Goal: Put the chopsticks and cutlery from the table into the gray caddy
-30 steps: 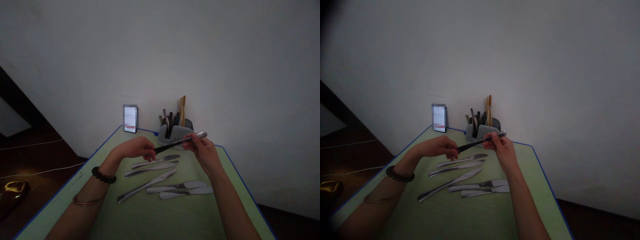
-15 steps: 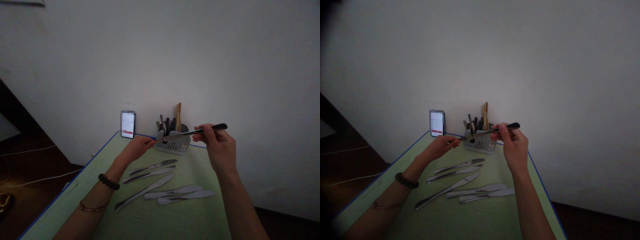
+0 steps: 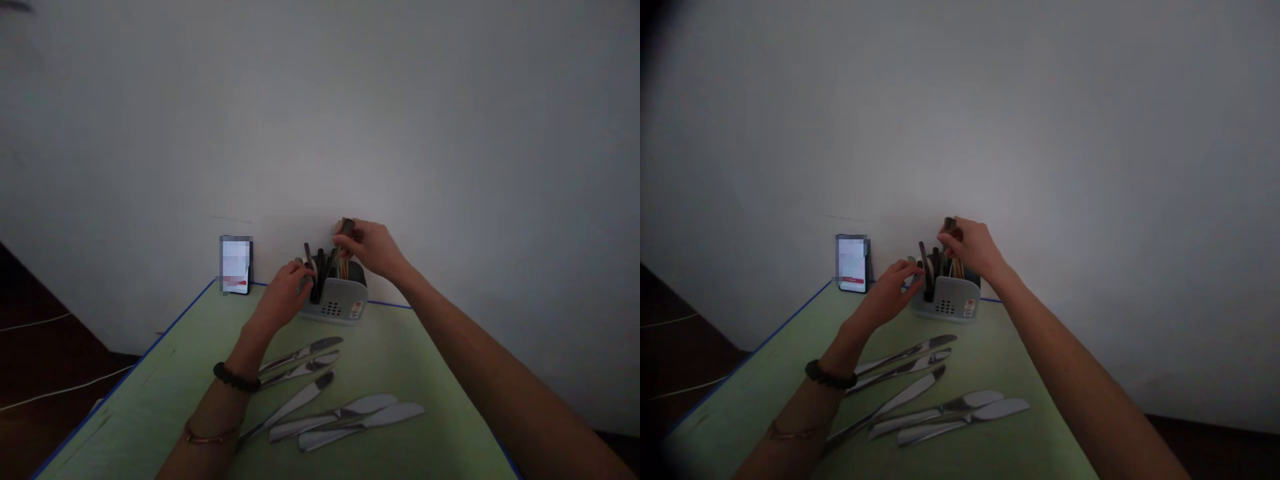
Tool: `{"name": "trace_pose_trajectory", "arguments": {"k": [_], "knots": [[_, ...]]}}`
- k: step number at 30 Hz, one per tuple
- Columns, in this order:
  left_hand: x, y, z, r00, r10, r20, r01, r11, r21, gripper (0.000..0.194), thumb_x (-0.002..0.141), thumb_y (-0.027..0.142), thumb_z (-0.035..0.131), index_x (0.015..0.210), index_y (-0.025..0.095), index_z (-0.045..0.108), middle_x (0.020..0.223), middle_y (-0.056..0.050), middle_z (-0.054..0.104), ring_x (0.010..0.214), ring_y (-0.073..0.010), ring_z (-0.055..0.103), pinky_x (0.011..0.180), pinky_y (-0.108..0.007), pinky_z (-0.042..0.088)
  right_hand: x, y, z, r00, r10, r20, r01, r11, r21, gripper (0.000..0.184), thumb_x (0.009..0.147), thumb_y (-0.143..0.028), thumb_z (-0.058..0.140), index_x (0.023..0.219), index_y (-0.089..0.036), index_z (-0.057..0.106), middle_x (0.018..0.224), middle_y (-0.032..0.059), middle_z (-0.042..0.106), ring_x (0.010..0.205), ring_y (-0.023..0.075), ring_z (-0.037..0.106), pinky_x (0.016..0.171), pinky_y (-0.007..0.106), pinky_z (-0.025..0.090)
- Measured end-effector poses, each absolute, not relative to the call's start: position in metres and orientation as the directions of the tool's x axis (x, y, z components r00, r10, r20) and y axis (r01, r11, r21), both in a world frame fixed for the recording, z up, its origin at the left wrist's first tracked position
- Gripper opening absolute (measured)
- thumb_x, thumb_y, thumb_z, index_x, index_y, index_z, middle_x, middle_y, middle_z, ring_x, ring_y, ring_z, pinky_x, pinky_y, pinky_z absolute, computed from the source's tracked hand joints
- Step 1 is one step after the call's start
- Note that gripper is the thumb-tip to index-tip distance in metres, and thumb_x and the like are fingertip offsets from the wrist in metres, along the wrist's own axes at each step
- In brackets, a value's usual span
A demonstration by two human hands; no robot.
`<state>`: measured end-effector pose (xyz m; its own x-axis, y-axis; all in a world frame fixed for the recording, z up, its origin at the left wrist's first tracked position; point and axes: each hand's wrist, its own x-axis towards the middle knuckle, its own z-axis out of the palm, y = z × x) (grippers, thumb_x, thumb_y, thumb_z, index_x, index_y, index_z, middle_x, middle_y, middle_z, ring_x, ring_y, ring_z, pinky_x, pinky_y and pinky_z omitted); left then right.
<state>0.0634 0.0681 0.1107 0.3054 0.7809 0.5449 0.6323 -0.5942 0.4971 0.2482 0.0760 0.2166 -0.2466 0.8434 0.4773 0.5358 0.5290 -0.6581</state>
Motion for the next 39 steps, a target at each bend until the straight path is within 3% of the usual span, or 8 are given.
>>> {"name": "trace_pose_trajectory", "arguments": {"k": [5,12,16,19,24,28,34,39], "knots": [[0.059,0.077,0.107,0.360,0.822,0.441,0.629,-0.563,0.536,0.023,0.089,0.020,0.049,0.104,0.017,0.065,0.103,-0.008,0.061,0.094,-0.0204,0.060,0.088,-0.035,0.048,0.253,0.107,0.208,-0.358,0.876,0.322,0.649,0.482,-0.589,0.009,0.070,-0.017,0.069,0.064,-0.018,0.063,0.053,-0.0025,0.064,0.048,0.0131,0.061,0.050,0.025,0.047],[0.054,0.086,0.103,0.342,0.869,0.359,0.648,-0.494,0.580,0.022,0.090,0.024,0.051,0.105,0.021,0.066,0.104,-0.005,0.065,0.091,-0.0192,0.062,0.085,-0.031,0.047,0.248,0.128,0.218,-0.493,0.851,0.182,0.830,0.522,-0.193,0.014,0.063,-0.009,0.073,0.061,-0.019,0.065,0.050,-0.0032,0.060,0.053,0.0135,0.059,0.055,0.024,0.043],[0.055,0.085,0.103,0.324,0.882,0.341,0.677,-0.468,0.568,0.021,0.090,0.025,0.051,0.104,0.021,0.066,0.101,-0.004,0.065,0.088,-0.0194,0.062,0.084,-0.031,0.046,0.240,0.129,0.220,-0.534,0.823,0.193,0.846,0.516,0.138,0.014,0.066,-0.006,0.072,0.073,-0.017,0.067,0.076,0.0054,0.067,0.078,0.0203,0.063,0.068,0.028,0.044],[0.055,0.083,0.106,0.319,0.887,0.334,0.686,-0.459,0.564,0.021,0.090,0.025,0.050,0.104,0.023,0.066,0.103,-0.004,0.065,0.090,-0.0198,0.062,0.083,-0.030,0.046,0.236,0.123,0.217,-0.560,0.805,0.196,0.822,0.511,0.250,0.017,0.075,-0.008,0.066,0.089,-0.016,0.066,0.099,0.0101,0.065,0.089,0.0229,0.062,0.072,0.030,0.045],[0.055,0.082,0.108,0.333,0.882,0.333,0.683,-0.469,0.560,0.022,0.091,0.025,0.050,0.105,0.022,0.066,0.102,-0.004,0.065,0.089,-0.0198,0.062,0.082,-0.031,0.046,0.234,0.109,0.211,-0.530,0.821,0.214,0.819,0.429,0.382,0.022,0.085,-0.011,0.054,0.105,-0.017,0.062,0.120,0.0131,0.057,0.080,0.0217,0.065,0.059,0.030,0.045],[0.054,0.083,0.106,0.341,0.874,0.347,0.681,-0.484,0.550,0.022,0.091,0.026,0.049,0.105,0.023,0.065,0.102,-0.004,0.064,0.090,-0.0190,0.062,0.083,-0.030,0.047,0.239,0.093,0.201,-0.498,0.792,0.352,0.866,0.438,0.241,0.020,0.087,-0.013,0.050,0.102,-0.018,0.062,0.135,0.0106,0.048,0.089,0.0220,0.064,0.063,0.030,0.048],[0.057,0.081,0.105,0.294,0.861,0.416,0.699,-0.490,0.521,0.018,0.086,0.022,0.055,0.102,0.021,0.062,0.106,-0.004,0.058,0.083,-0.0164,0.062,0.080,-0.030,0.048,0.258,0.040,0.157,-0.140,0.755,0.641,0.837,0.436,-0.331,0.014,0.087,-0.024,0.053,0.093,-0.018,0.064,0.111,0.0095,0.059,0.070,0.0138,0.059,0.066,0.030,0.050],[0.058,0.064,0.118,0.297,0.851,0.432,0.740,-0.492,0.459,0.008,0.085,0.024,0.053,0.089,0.018,0.056,0.092,-0.004,0.060,0.078,-0.0172,0.059,0.074,-0.030,0.047,0.272,0.001,0.128,-0.134,0.876,0.464,0.745,0.398,-0.535,0.014,0.085,-0.026,0.053,0.088,-0.019,0.065,0.088,0.0057,0.066,0.064,0.0144,0.058,0.063,0.030,0.049]]}}
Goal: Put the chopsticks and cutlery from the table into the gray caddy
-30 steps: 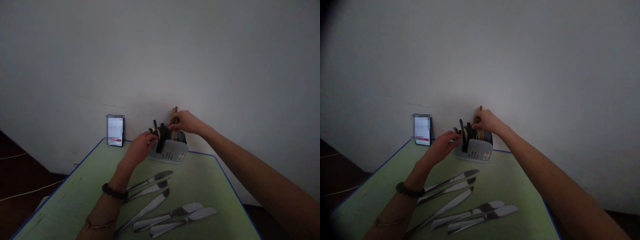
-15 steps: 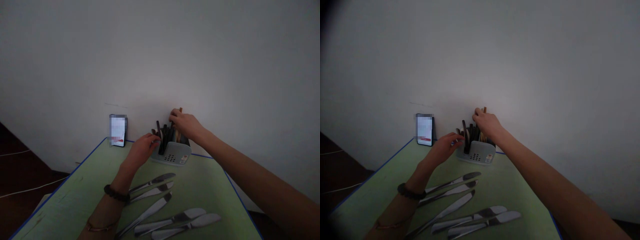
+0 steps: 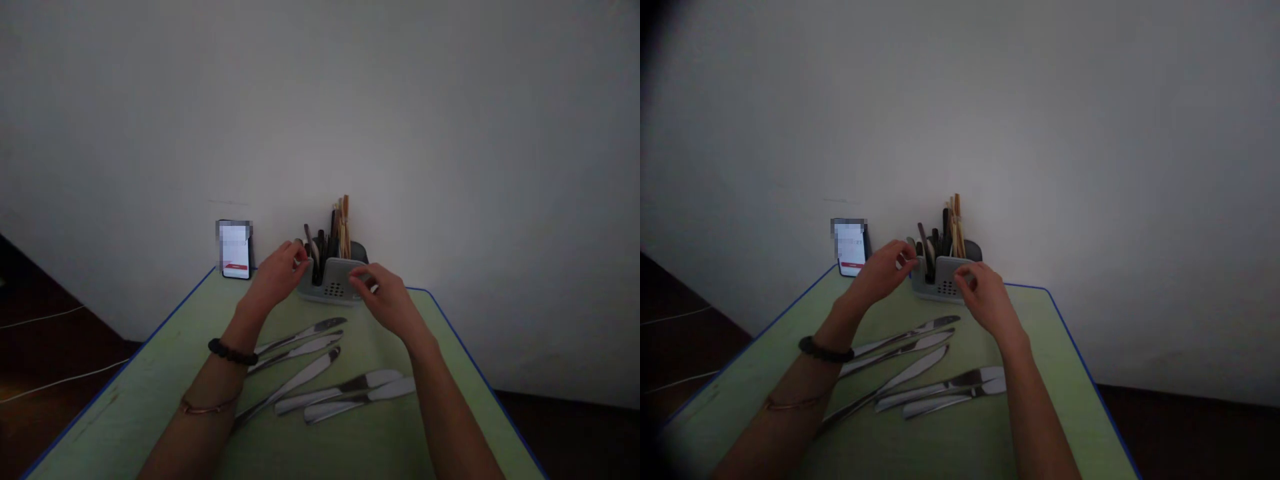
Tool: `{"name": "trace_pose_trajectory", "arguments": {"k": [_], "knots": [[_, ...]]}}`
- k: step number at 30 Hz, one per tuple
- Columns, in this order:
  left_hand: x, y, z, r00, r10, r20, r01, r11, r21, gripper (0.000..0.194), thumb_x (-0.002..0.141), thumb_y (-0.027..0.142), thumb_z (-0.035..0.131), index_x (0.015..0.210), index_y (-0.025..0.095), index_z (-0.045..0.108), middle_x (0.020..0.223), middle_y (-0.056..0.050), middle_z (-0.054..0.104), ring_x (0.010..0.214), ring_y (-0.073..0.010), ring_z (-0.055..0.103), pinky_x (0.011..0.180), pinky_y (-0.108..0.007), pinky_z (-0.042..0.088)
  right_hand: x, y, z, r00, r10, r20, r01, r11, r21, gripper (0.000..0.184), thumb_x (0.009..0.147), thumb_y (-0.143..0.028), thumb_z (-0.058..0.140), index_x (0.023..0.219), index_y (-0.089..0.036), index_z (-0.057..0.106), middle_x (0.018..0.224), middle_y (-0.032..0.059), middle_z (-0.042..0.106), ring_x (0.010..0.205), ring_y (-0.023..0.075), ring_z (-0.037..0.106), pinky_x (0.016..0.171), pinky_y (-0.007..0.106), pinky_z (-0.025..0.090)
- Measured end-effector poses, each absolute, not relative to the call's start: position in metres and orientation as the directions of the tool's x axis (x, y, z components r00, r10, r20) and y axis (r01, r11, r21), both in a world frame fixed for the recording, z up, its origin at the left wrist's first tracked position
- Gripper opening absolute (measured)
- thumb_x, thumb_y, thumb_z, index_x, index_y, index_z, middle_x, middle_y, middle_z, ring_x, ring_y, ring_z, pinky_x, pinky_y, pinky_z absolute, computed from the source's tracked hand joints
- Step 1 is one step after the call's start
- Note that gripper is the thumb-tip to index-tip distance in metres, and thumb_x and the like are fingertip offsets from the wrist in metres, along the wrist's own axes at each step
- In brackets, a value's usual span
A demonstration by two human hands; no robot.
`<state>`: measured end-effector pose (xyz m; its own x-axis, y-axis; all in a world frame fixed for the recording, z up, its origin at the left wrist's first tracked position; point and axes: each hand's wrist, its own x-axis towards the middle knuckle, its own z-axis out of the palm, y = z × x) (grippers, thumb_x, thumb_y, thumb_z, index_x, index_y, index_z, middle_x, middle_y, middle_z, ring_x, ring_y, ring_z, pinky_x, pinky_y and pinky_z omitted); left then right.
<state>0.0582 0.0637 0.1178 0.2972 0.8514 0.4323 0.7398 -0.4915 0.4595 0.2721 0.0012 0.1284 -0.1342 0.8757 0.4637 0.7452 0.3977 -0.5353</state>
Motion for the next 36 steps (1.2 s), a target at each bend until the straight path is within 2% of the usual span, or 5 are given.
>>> {"name": "trace_pose_trajectory", "arguments": {"k": [8,14,20,28,36], "knots": [[0.050,0.007,0.080,0.617,0.785,-0.057,0.770,-0.588,0.246,0.031,0.084,0.035,0.056,0.109,0.018,0.060,0.112,-0.011,0.063,0.099,-0.0249,0.060,0.084,-0.034,0.047,0.273,-0.040,0.096,-0.409,0.911,0.055,0.799,0.387,-0.461,0.029,0.084,-0.030,0.059,0.109,-0.015,0.064,0.112,0.0132,0.067,0.103,0.0247,0.062,0.091,0.040,0.048],[0.039,-0.035,0.016,0.656,0.755,-0.003,0.746,-0.648,0.153,0.053,0.094,0.042,0.040,0.142,0.020,0.036,0.152,-0.009,0.031,0.139,-0.0294,0.027,0.111,-0.046,0.027,0.282,-0.092,0.029,-0.420,0.905,0.069,0.836,0.416,-0.358,0.061,0.088,-0.046,0.051,0.140,-0.015,0.042,0.149,0.0180,0.034,0.138,0.0308,0.029,0.110,0.051,0.030],[0.041,-0.025,0.009,0.660,0.742,0.121,0.719,-0.670,0.187,0.057,0.096,0.048,0.028,0.145,0.019,0.029,0.152,-0.009,0.031,0.141,-0.0233,0.025,0.114,-0.046,0.021,0.286,-0.081,0.020,-0.373,0.907,0.194,0.838,0.419,-0.350,0.051,0.088,-0.044,0.053,0.132,-0.018,0.051,0.139,0.0164,0.048,0.128,0.0296,0.043,0.106,0.049,0.037],[0.028,-0.037,0.014,0.685,0.631,0.364,0.610,-0.770,0.186,0.030,0.093,0.035,0.044,0.113,0.019,0.059,0.122,-0.010,0.057,0.117,-0.0247,0.048,0.103,-0.044,0.038,0.288,-0.092,0.025,-0.499,0.828,0.255,0.779,0.557,-0.287,0.034,0.082,-0.035,0.066,0.114,-0.024,0.063,0.111,0.0097,0.061,0.103,0.0245,0.057,0.088,0.040,0.049],[0.035,-0.044,0.017,0.771,0.546,0.329,0.510,-0.838,0.196,0.023,0.090,0.029,0.051,0.111,0.020,0.058,0.112,-0.007,0.059,0.111,-0.0225,0.049,0.098,-0.040,0.041,0.272,-0.091,0.021,-0.506,0.828,0.241,0.811,0.552,-0.193,0.015,0.079,-0.028,0.070,0.088,-0.019,0.062,0.091,0.0060,0.063,0.085,0.0220,0.059,0.075,0.036,0.050]]}}
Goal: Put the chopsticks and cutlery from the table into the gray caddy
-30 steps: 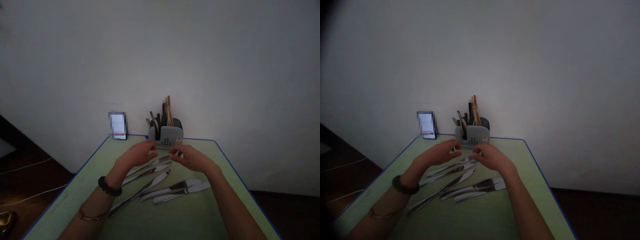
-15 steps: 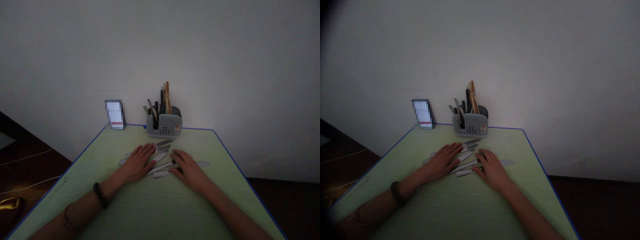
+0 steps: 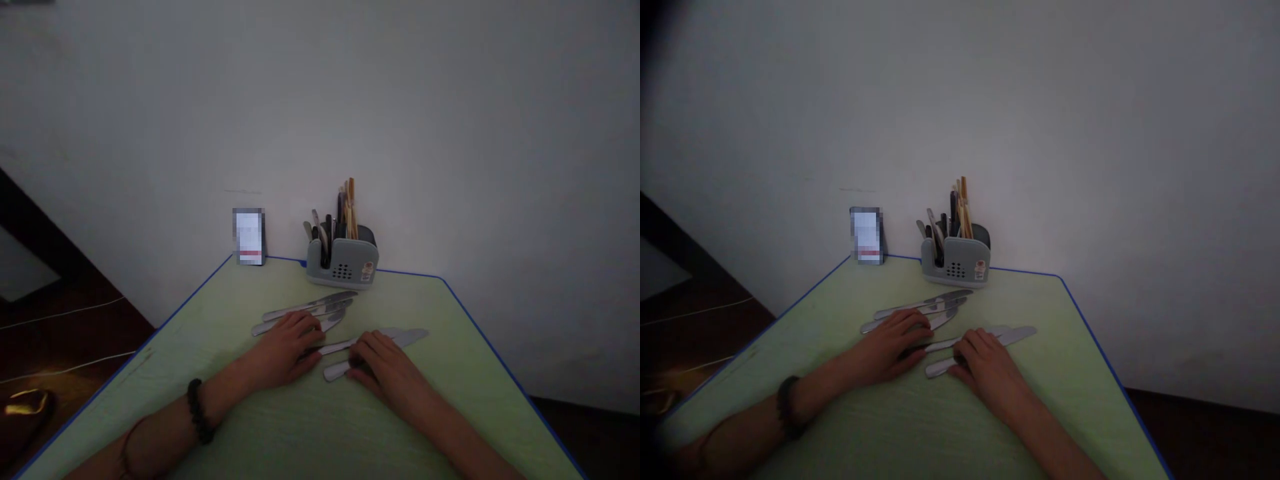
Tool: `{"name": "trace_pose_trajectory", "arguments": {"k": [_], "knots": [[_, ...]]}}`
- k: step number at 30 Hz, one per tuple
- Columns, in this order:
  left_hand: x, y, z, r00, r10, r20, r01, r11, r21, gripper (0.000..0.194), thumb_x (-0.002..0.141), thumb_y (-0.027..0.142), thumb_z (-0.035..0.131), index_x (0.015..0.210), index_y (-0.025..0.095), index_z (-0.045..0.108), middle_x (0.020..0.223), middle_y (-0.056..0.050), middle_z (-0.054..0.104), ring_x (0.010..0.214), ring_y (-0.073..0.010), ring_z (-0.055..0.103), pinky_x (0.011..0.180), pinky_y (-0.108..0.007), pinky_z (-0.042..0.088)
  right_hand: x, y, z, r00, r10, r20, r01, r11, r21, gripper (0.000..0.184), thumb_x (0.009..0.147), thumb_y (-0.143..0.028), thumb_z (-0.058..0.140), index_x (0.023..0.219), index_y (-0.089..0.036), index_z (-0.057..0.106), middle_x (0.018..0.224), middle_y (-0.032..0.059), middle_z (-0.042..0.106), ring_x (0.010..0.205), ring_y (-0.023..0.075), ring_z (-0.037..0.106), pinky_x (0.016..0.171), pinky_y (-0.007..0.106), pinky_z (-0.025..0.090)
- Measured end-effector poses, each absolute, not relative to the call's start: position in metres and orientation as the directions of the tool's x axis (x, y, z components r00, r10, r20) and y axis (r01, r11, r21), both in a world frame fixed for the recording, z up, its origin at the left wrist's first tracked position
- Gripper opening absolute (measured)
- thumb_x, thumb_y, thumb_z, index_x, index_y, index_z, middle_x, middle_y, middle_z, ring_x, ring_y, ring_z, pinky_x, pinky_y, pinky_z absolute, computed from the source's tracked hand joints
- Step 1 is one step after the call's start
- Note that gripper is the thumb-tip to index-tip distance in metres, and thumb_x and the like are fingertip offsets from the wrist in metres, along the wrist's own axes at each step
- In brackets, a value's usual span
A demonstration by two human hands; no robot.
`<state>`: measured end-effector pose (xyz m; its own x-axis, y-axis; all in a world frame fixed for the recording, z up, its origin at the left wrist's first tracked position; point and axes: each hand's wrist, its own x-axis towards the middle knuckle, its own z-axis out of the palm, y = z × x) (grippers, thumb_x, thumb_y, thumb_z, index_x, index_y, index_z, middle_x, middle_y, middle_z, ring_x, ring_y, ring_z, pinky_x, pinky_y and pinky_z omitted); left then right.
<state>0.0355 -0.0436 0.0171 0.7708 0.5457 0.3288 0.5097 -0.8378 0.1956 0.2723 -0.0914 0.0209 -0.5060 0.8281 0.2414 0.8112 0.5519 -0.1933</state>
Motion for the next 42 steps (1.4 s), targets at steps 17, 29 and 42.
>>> {"name": "trace_pose_trajectory", "arguments": {"k": [17,29,42], "knots": [[0.039,-0.042,0.015,0.767,0.519,0.378,0.474,-0.855,0.211,0.018,0.091,0.022,0.049,0.105,0.019,0.060,0.105,-0.006,0.061,0.103,-0.0196,0.054,0.094,-0.037,0.044,0.268,-0.092,0.009,-0.592,0.757,0.276,0.802,0.588,0.107,0.011,0.080,-0.023,0.068,0.088,-0.022,0.060,0.080,-0.0010,0.064,0.071,0.0168,0.062,0.058,0.026,0.044],[0.036,-0.043,0.014,0.687,0.562,0.461,0.484,-0.827,0.286,0.036,0.087,0.018,0.052,0.122,0.020,0.049,0.120,-0.011,0.055,0.116,-0.0224,0.049,0.101,-0.042,0.044,0.280,-0.113,0.062,-0.593,0.398,0.700,0.628,0.772,0.093,0.024,0.095,-0.015,0.041,0.109,-0.018,0.060,0.094,0.0071,0.071,0.089,0.0180,0.060,0.080,0.032,0.050],[0.035,-0.036,0.005,0.515,0.650,0.559,0.548,-0.751,0.368,0.057,0.087,0.023,0.054,0.139,0.021,0.031,0.132,-0.014,0.046,0.125,-0.0265,0.043,0.103,-0.048,0.040,0.269,-0.111,0.067,0.379,0.798,0.469,0.045,0.491,-0.870,0.010,0.084,-0.031,0.062,0.086,-0.024,0.056,0.090,-0.0004,0.064,0.068,0.0096,0.059,0.068,0.026,0.051]]}}
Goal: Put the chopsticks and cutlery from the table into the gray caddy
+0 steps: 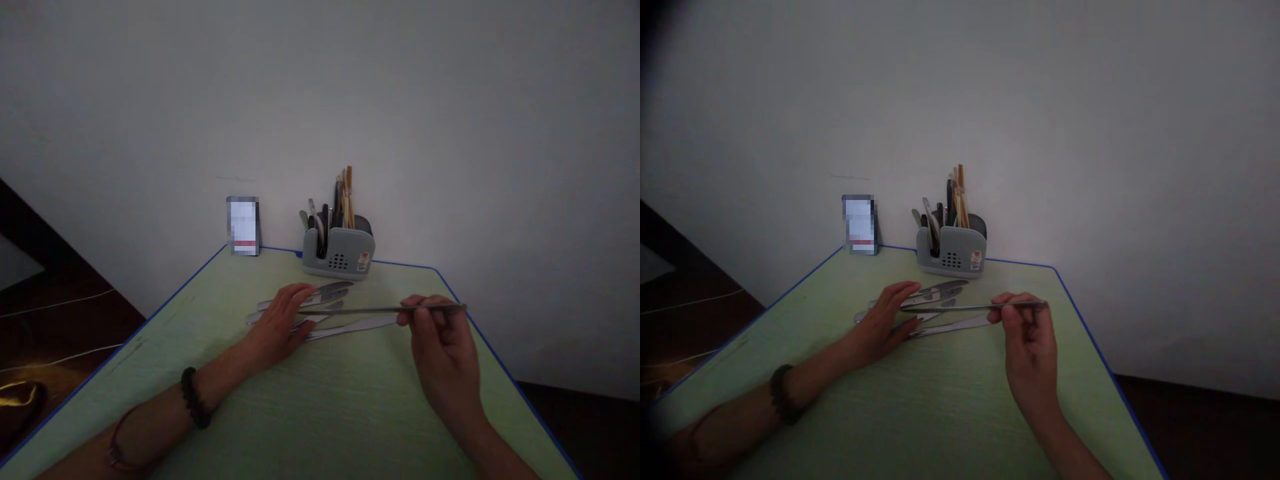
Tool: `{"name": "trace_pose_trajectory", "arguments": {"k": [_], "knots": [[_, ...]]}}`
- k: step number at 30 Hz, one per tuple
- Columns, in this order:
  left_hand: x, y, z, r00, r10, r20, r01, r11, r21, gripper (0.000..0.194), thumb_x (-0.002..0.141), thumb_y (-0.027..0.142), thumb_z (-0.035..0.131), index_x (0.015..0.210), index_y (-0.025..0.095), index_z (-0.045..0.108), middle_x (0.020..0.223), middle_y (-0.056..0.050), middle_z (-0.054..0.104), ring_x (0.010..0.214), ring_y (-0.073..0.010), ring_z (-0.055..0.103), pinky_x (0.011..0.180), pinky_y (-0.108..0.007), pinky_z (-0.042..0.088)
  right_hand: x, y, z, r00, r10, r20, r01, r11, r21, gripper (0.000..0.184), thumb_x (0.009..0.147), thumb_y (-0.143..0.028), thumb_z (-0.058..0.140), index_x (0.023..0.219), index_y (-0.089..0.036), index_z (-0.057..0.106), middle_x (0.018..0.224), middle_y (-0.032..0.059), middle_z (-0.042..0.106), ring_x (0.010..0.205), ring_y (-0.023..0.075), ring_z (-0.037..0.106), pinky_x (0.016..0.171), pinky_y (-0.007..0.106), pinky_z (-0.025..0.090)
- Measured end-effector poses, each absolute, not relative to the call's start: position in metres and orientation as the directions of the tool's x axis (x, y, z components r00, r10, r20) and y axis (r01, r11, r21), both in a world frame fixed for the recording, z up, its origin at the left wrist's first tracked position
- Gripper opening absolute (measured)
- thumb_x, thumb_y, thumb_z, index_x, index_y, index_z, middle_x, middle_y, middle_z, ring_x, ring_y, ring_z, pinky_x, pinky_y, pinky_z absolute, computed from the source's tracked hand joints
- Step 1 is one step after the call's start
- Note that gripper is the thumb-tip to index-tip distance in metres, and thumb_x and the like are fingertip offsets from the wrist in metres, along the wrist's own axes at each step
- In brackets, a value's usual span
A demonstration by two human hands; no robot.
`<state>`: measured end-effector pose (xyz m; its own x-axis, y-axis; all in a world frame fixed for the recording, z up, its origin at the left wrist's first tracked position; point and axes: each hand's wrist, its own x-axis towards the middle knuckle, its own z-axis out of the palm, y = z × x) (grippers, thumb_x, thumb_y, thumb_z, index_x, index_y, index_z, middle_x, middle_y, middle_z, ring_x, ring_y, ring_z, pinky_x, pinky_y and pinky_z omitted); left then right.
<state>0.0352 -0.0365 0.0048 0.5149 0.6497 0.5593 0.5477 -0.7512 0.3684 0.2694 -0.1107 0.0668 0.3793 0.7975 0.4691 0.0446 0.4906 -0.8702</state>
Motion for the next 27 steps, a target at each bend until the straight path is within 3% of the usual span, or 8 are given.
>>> {"name": "trace_pose_trajectory", "arguments": {"k": [5,9,11,15,20,24,27], "knots": [[0.030,-0.033,0.002,0.534,0.733,0.421,0.588,-0.680,0.438,0.043,0.081,0.012,0.055,0.122,0.025,0.053,0.100,-0.003,0.069,0.086,-0.0191,0.065,0.083,-0.035,0.052,0.271,-0.101,0.050,0.400,0.911,0.099,-0.337,0.247,-0.909,0.027,0.068,-0.041,0.077,0.080,-0.022,0.062,0.082,-0.0025,0.066,0.067,0.0080,0.059,0.071,0.023,0.052],[0.030,-0.035,0.005,0.559,0.707,0.433,0.547,-0.707,0.449,0.031,0.080,0.016,0.058,0.110,0.023,0.061,0.100,-0.003,0.071,0.089,-0.0185,0.067,0.082,-0.031,0.051,0.279,-0.092,0.038,0.359,0.931,-0.064,-0.480,0.125,-0.868,0.030,0.056,-0.030,0.085,0.073,-0.022,0.062,0.073,-0.0057,0.066,0.061,0.0070,0.060,0.061,0.018,0.054],[0.032,-0.037,0.008,0.575,0.703,0.418,0.537,-0.710,0.455,0.024,0.082,0.027,0.062,0.106,0.023,0.063,0.097,-0.003,0.071,0.084,-0.0182,0.068,0.077,-0.029,0.052,0.283,-0.089,0.034,0.332,0.937,-0.105,-0.519,0.088,-0.850,0.029,0.056,-0.026,0.085,0.074,-0.022,0.062,0.072,-0.0064,0.066,0.060,0.0063,0.060,0.059,0.016,0.054],[0.033,-0.038,0.009,0.573,0.702,0.423,0.535,-0.711,0.456,0.032,0.081,0.045,0.065,0.103,0.022,0.064,0.093,-0.003,0.072,0.077,-0.0171,0.068,0.070,-0.027,0.052,0.285,-0.087,0.033,0.288,0.943,-0.167,-0.586,0.036,-0.810,0.034,0.055,-0.021,0.085,0.082,-0.023,0.065,0.074,-0.0051,0.067,0.062,0.0068,0.063,0.061,0.014,0.056],[0.029,-0.036,0.007,0.544,0.617,0.569,0.489,-0.784,0.382,0.034,0.087,0.048,0.055,0.102,0.019,0.065,0.086,-0.005,0.072,0.075,-0.0163,0.067,0.071,-0.027,0.051,0.283,-0.088,0.033,0.239,0.955,-0.176,-0.581,-0.005,-0.814,0.032,0.055,-0.024,0.086,0.082,-0.021,0.068,0.071,-0.0043,0.066,0.060,0.0081,0.063,0.060,0.017,0.058],[0.029,-0.037,0.009,0.550,0.602,0.579,0.493,-0.793,0.356,0.034,0.089,0.048,0.052,0.098,0.018,0.066,0.075,-0.003,0.069,0.063,-0.0133,0.063,0.063,-0.024,0.049,0.282,-0.089,0.033,0.209,0.966,-0.154,-0.561,-0.011,-0.828,0.029,0.056,-0.029,0.086,0.079,-0.021,0.069,0.070,-0.0038,0.065,0.060,0.0087,0.063,0.059,0.018,0.058],[0.030,-0.039,0.010,0.511,0.625,0.590,0.513,-0.773,0.374,0.034,0.089,0.047,0.051,0.098,0.018,0.066,0.080,-0.005,0.069,0.068,-0.0147,0.064,0.066,-0.026,0.050,0.282,-0.090,0.034,0.199,0.967,-0.161,-0.557,-0.023,-0.830,0.032,0.054,-0.030,0.087,0.079,-0.021,0.070,0.070,-0.0041,0.065,0.059,0.0078,0.062,0.059,0.017,0.057]]}}
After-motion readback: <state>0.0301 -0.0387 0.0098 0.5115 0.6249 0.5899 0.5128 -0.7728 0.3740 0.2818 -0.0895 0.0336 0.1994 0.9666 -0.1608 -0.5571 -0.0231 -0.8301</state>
